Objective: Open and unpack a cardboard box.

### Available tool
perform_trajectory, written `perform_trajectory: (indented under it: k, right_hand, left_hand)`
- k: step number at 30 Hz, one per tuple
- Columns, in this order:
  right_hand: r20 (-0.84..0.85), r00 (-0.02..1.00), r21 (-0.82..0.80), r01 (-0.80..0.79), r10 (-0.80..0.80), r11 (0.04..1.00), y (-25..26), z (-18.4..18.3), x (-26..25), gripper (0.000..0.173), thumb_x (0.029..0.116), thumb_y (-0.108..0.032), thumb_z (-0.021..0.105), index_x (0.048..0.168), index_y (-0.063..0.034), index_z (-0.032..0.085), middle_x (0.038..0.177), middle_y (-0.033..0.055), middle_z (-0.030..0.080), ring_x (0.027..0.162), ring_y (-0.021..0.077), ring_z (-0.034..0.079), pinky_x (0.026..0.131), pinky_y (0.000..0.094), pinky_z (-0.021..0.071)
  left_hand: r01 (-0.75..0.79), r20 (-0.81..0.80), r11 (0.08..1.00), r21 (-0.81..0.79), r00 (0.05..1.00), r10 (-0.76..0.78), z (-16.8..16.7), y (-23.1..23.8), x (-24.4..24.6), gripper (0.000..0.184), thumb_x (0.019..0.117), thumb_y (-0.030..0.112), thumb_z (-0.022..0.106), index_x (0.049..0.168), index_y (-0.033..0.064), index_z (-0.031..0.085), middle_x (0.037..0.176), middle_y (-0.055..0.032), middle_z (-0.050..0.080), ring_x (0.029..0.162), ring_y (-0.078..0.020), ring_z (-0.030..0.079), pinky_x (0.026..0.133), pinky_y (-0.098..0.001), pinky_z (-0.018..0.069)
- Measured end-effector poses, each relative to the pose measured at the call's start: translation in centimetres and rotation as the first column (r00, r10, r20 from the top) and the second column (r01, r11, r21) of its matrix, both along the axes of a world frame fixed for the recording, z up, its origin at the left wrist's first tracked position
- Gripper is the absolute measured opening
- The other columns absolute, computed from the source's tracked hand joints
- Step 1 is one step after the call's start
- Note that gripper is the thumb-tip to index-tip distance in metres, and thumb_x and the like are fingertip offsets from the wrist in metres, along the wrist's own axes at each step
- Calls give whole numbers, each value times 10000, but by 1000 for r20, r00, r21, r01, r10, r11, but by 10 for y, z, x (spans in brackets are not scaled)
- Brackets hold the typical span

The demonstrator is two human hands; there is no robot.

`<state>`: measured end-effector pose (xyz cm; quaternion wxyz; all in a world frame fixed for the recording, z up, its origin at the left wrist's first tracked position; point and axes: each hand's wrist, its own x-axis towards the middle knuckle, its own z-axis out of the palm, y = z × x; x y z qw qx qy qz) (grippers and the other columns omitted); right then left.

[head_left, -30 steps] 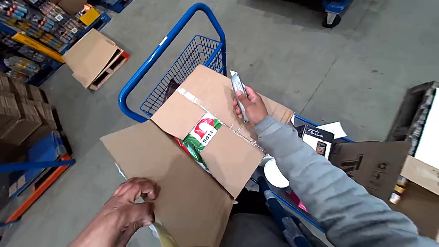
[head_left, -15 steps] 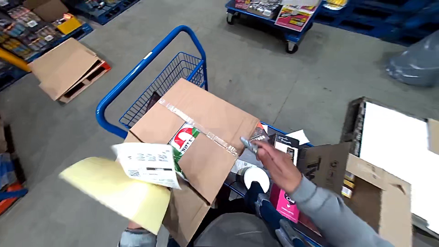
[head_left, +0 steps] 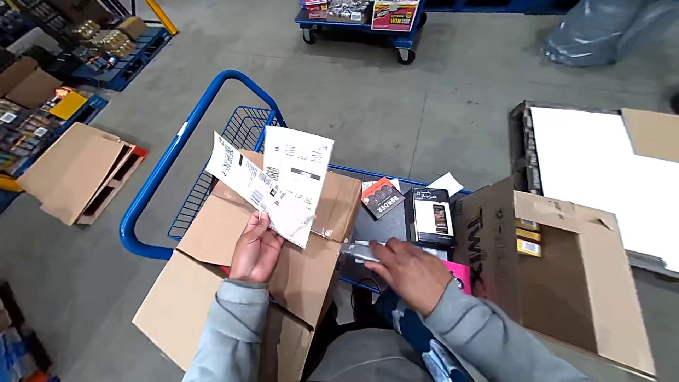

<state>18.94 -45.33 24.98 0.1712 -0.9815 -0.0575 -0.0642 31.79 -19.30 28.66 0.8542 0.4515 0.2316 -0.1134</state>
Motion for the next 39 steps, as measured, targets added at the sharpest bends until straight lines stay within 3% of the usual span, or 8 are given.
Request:
perform_trajectory:
  k: [2,5,9,12,18,21,28,39]
  right_hand:
    - [44,993,-27,113,-112,993,-25,-2,5,511,1028,-491,503,985,-39,737,804,192,694,670,388,715,507,551,567]
    - [147,970,-59,204,-194,977,-61,-5,14,558,1041,-491,476,1031,17,706,844,231,679,695,433,705,506,570,551]
    - [186,981,6,-51,49,999,-31,-3,0,571,1035,-533,465,1066,-24,723,886,190,709,744,368,725,538,506,588]
    - [185,977,8,-109,106,994,7,-16,-5,543,1019,-549,480,1046,-73,741,858,146,699,715,321,717,525,454,584]
    - [4,991,-66,132,-132,989,-38,-18,-13,493,994,-472,584,1025,5,709,903,265,686,753,465,713,547,599,571]
    - [27,975,-66,224,-223,972,-73,-14,-10,610,1023,-527,475,1067,40,695,924,274,687,761,473,711,560,615,561]
    - [125,991,73,29,-38,997,22,-18,-17,571,1020,-554,471,1009,-47,734,862,153,705,689,313,721,503,468,582]
    - [187,976,-113,136,-113,984,39,-29,-12,541,982,-511,543,1028,-7,733,865,190,687,656,343,704,473,447,561]
  left_hand:
    - [15,21,1000,11,1000,-15,2,3,-2,218,1105,127,344,1139,111,559,999,-83,716,912,-217,727,830,-426,613]
    - [0,20,999,-33,1000,1,-6,9,-4,229,1111,139,328,1172,112,547,1044,-89,708,959,-229,719,870,-444,599]
    - [1,30,999,-52,1000,1,-6,12,-4,222,1108,145,357,1133,120,576,1044,-85,715,969,-227,717,880,-440,594]
    - [22,59,999,-39,998,-20,-3,13,-4,222,1103,118,350,1131,106,570,1054,-96,711,971,-230,715,885,-440,592]
    - [12,67,998,-63,998,-8,-6,14,-4,221,1095,92,362,1099,101,583,1037,-100,720,958,-227,722,878,-434,598]
    - [10,78,995,-100,997,-2,-10,15,-5,222,1095,91,359,1110,106,579,1047,-97,718,966,-229,720,878,-435,597]
    - [11,113,991,-132,994,4,-12,15,-5,217,1084,68,390,1133,88,600,1081,-115,718,991,-238,718,905,-445,591]
    - [37,221,953,-301,975,32,-37,22,-7,198,991,52,549,1079,151,696,1059,-87,744,973,-210,730,889,-424,604]
